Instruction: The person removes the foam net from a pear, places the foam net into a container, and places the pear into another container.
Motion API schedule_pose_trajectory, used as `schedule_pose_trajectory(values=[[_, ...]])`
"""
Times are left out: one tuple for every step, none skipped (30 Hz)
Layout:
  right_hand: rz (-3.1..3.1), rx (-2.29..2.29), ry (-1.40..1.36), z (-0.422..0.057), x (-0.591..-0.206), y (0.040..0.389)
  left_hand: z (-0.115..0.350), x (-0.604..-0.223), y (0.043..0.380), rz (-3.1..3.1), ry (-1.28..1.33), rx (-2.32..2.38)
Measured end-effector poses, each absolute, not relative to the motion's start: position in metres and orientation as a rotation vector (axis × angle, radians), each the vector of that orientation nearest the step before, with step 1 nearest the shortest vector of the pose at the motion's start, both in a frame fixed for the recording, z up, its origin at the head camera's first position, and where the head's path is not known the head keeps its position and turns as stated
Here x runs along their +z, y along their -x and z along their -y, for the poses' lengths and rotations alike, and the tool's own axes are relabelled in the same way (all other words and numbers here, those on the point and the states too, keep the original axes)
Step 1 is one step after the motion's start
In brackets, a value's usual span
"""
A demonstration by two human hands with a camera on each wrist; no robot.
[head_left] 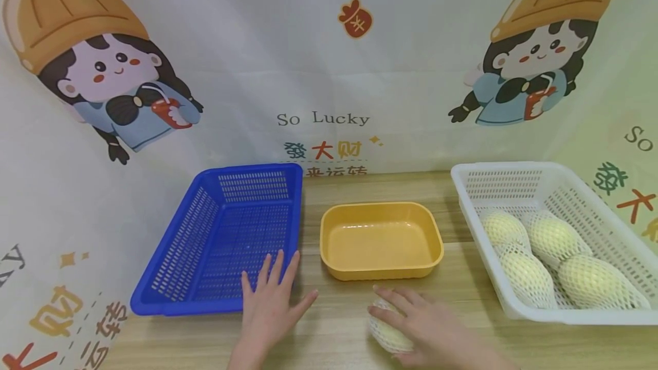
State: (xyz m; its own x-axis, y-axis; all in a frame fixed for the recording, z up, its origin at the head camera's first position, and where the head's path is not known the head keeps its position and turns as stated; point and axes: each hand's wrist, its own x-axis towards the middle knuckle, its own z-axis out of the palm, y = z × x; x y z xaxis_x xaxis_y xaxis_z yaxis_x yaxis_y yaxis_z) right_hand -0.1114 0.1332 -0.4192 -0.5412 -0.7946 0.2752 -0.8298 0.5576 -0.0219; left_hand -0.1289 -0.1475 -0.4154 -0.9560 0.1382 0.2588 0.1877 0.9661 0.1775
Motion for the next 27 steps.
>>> schedule_pose_trajectory(values=[[2.558,0.207,-1.378,-0.132,-0.422,0.111,0.148,-0.416,0.129,2.866,0.242,-0.294],[2.551,0.194,-1.393,-0.132,-0.424,0.11,0.148,-0.416,0.129,2.862,0.242,-0.295],[2.544,0.179,-1.406,-0.131,-0.426,0.109,0.147,-0.416,0.129,2.86,0.242,-0.299],[2.538,0.165,-1.413,-0.131,-0.428,0.109,0.147,-0.416,0.129,2.857,0.242,-0.3],[2.538,0.157,-1.415,-0.13,-0.43,0.109,0.147,-0.416,0.129,2.856,0.241,-0.302],[2.541,0.155,-1.416,-0.13,-0.431,0.108,0.147,-0.416,0.129,2.856,0.241,-0.301],[2.544,0.156,-1.415,-0.13,-0.433,0.108,0.147,-0.417,0.129,2.856,0.24,-0.303],[2.547,0.155,-1.414,-0.13,-0.434,0.108,0.147,-0.417,0.129,2.857,0.24,-0.303],[2.549,0.158,-1.413,-0.13,-0.436,0.108,0.147,-0.417,0.129,2.858,0.24,-0.304],[2.549,0.16,-1.411,-0.13,-0.437,0.108,0.147,-0.417,0.129,2.859,0.24,-0.305],[2.549,0.165,-1.409,-0.129,-0.438,0.108,0.147,-0.417,0.128,2.86,0.24,-0.305],[2.548,0.17,-1.411,-0.129,-0.439,0.108,0.147,-0.417,0.128,2.862,0.24,-0.304],[2.542,0.172,-1.41,-0.129,-0.441,0.108,0.147,-0.416,0.128,2.862,0.241,-0.304],[2.538,0.173,-1.409,-0.129,-0.442,0.108,0.147,-0.416,0.128,2.863,0.242,-0.304],[2.535,0.175,-1.409,-0.129,-0.443,0.108,0.147,-0.415,0.128,2.863,0.244,-0.305],[2.533,0.175,-1.407,-0.129,-0.444,0.108,0.147,-0.415,0.128,2.864,0.245,-0.305],[2.529,0.175,-1.404,-0.129,-0.445,0.108,0.147,-0.414,0.128,2.868,0.246,-0.303],[2.526,0.174,-1.403,-0.129,-0.446,0.108,0.147,-0.414,0.128,2.87,0.248,-0.303],[2.522,0.175,-1.398,-0.129,-0.447,0.108,0.147,-0.413,0.128,2.872,0.249,-0.306],[2.522,0.176,-1.395,-0.129,-0.448,0.108,0.147,-0.413,0.129,2.876,0.249,-0.314],[2.52,0.179,-1.395,-0.129,-0.448,0.108,0.147,-0.412,0.128,2.88,0.248,-0.322],[2.519,0.184,-1.395,-0.129,-0.449,0.108,0.147,-0.412,0.128,2.885,0.245,-0.333],[2.521,0.188,-1.392,-0.129,-0.449,0.108,0.147,-0.411,0.128,2.89,0.245,-0.343],[2.525,0.192,-1.392,-0.129,-0.449,0.108,0.147,-0.411,0.128,2.893,0.245,-0.354],[2.534,0.199,-1.389,-0.129,-0.449,0.108,0.147,-0.411,0.127,2.898,0.248,-0.365],[2.542,0.207,-1.383,-0.13,-0.449,0.107,0.147,-0.411,0.126,2.898,0.257,-0.377],[2.549,0.22,-1.375,-0.13,-0.449,0.107,0.146,-0.411,0.126,2.895,0.267,-0.39]])
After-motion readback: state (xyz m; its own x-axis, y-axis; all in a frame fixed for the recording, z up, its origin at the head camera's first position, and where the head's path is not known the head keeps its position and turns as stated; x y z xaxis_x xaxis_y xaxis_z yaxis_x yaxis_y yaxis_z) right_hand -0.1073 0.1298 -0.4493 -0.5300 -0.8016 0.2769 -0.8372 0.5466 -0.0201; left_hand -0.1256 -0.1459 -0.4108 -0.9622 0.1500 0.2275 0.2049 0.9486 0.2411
